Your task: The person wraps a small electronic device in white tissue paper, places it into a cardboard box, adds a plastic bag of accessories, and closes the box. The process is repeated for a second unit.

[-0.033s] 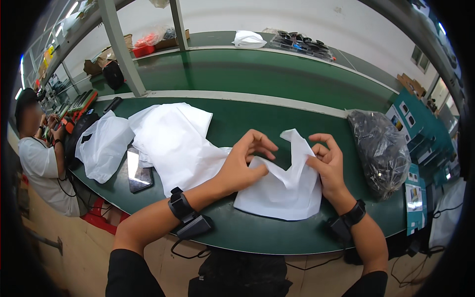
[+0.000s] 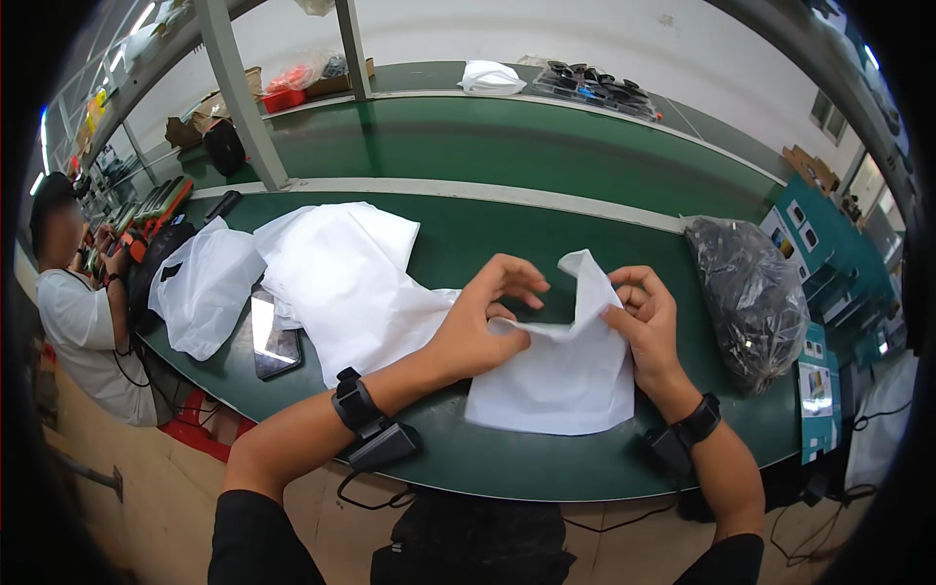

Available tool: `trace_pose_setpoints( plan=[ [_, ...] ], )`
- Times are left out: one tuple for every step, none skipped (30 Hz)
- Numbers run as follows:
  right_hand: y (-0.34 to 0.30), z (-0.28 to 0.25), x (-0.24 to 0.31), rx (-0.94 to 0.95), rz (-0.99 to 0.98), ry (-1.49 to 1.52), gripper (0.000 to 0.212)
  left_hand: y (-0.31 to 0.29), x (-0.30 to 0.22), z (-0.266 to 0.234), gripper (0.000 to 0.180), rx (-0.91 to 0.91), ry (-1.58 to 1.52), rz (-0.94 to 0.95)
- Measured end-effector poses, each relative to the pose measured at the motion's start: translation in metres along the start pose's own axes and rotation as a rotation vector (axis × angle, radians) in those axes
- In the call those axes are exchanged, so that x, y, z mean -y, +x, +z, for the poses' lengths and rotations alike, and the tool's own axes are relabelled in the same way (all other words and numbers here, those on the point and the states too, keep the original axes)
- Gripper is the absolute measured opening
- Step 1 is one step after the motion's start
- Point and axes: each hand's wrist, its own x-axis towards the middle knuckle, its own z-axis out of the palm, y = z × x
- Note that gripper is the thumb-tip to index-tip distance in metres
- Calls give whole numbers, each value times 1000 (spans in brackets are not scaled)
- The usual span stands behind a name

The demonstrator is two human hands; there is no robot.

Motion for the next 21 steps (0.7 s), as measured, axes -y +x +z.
trace_pose_setpoints(
  plan=[
    [0, 3, 0, -48, -4, -17, 31, 1, -1, 0, 43, 35, 81, 32],
    [1, 3, -1, -52, -17, -42, 30, 1, -3, 0, 48, 71, 163, 64],
    [1, 1, -2, -58, -33, -70, 30, -1, -13, 1, 46, 99, 243, 28],
    [0, -1, -3, -65, -48, -98, 29, -1, -10, 1, 46, 81, 208, -44],
    [1, -5, -5, -61, -49, -126, 31, -1, -4, 0, 46, 63, 173, -116],
    [2, -8, -8, -55, -48, -152, 33, -1, -2, -1, 46, 44, 138, -189],
    [2, -9, -9, -50, -48, -179, 36, 0, -1, -1, 46, 28, 101, -188],
    [2, -9, -9, -55, -94, -224, 40, 0, -1, -1, 46, 12, 63, -186],
    [1, -5, -7, -59, -141, -268, 45, 1, -1, -1, 46, -4, 27, -185],
    [1, -2, -4, -64, -187, -311, 50, 0, 0, -1, 47, -2, 0, -173],
    [1, -2, -2, -40, -210, -338, 56, 0, 3, -2, 47, 0, -26, -159],
    [2, -2, -1, -15, -231, -364, 62, -1, 3, -2, 48, 2, -52, -148],
    [3, -2, 0, 9, -253, -390, 67, -1, 1, -2, 49, 10, -62, -133],
    [4, 0, 0, 55, -255, -362, 71, -2, -1, -2, 49, 19, -72, -118],
    [4, 1, 1, 99, -257, -335, 74, -2, -5, -1, 50, 31, -83, -102],
    [4, 2, 2, 141, -260, -308, 77, -2, -8, 0, 51, 46, -100, -114],
    [6, 1, -1, 219, -227, -206, 80, -3, -11, 1, 52, 63, -118, -126],
    [-1, 3, 2, 235, -141, -68, 64, 0, -9, 5, 52, 95, -148, -135],
    [-2, -3, -5, 220, -141, -73, 51, 4, -7, 8, 52, 102, -58, -122],
    [1, -9, -17, 200, -140, -80, 38, 3, -5, 6, 52, 110, 30, -105],
    [5, -6, -19, 212, -187, -142, 27, 0, -8, 3, 49, 77, 55, -76]
  ],
)
